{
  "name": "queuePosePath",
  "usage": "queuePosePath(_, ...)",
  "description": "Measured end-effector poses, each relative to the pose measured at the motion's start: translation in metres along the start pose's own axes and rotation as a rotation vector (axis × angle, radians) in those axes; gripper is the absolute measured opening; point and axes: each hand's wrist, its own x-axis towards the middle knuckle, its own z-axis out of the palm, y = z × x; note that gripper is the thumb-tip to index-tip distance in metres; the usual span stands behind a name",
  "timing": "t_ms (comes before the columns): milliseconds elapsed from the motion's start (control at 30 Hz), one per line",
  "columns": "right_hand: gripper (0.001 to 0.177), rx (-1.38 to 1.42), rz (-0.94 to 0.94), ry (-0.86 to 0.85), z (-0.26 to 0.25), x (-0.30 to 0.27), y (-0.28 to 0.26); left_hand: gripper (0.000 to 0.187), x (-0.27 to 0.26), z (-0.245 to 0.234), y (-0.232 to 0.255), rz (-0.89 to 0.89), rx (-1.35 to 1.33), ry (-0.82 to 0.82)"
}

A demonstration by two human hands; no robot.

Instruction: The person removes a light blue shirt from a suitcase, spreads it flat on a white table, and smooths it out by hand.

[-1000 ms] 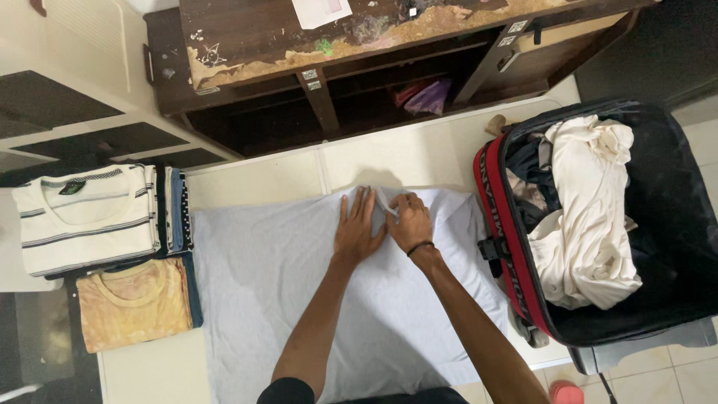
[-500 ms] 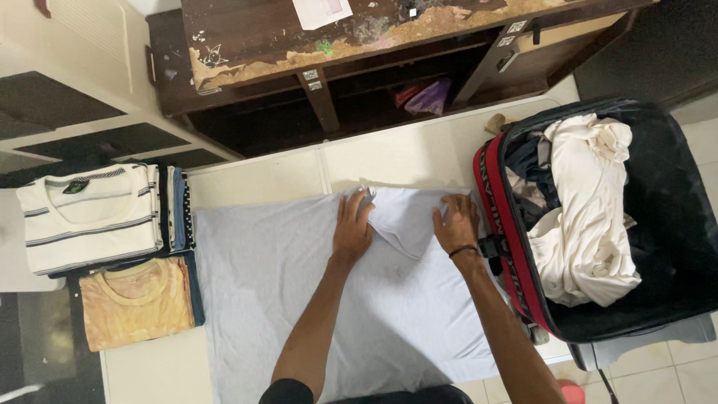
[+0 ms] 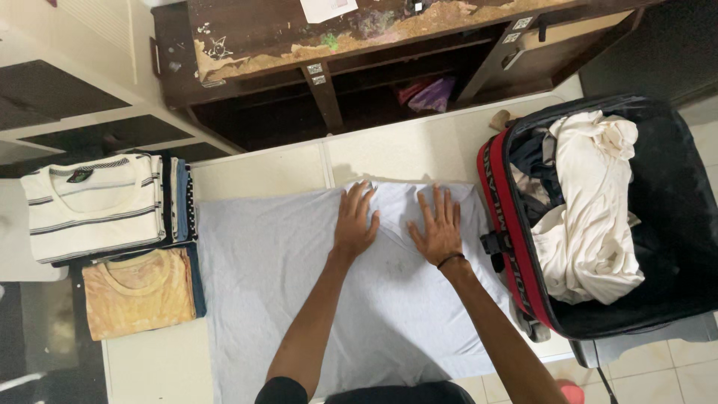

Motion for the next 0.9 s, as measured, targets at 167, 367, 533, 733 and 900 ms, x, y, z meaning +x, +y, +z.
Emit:
queuePosePath(167,0.087,0.060,0.070,-0.087,-0.002,-0.004,-0.010,0.057,0.000,0.020,0.012,0.228,0.291,-0.224)
queuePosePath(367,0.099,0.062,0.152,-0.033,0.004,-0.012,0.018,0.077,-0.001,0.015,0.011,0.094,0.259,-0.235)
queuePosePath(533,0.084,-0.007,0.138,0.045,0.019,-0.008,0.016,0.078,-0.001,0.011,0.015,0.081,0.255,-0.267)
queuePosePath(733,0.074,-0.016,0.087,-0.017,0.016,0.020,-0.017,0.069,-0.010,-0.014,-0.009,0.016,0.246,-0.358)
queuePosePath(900,0.077,-0.052,0.165,-0.091,0.016,0.033,-0.010,0.064,-0.049,-0.069,-0.069,-0.253,0.415,-0.099)
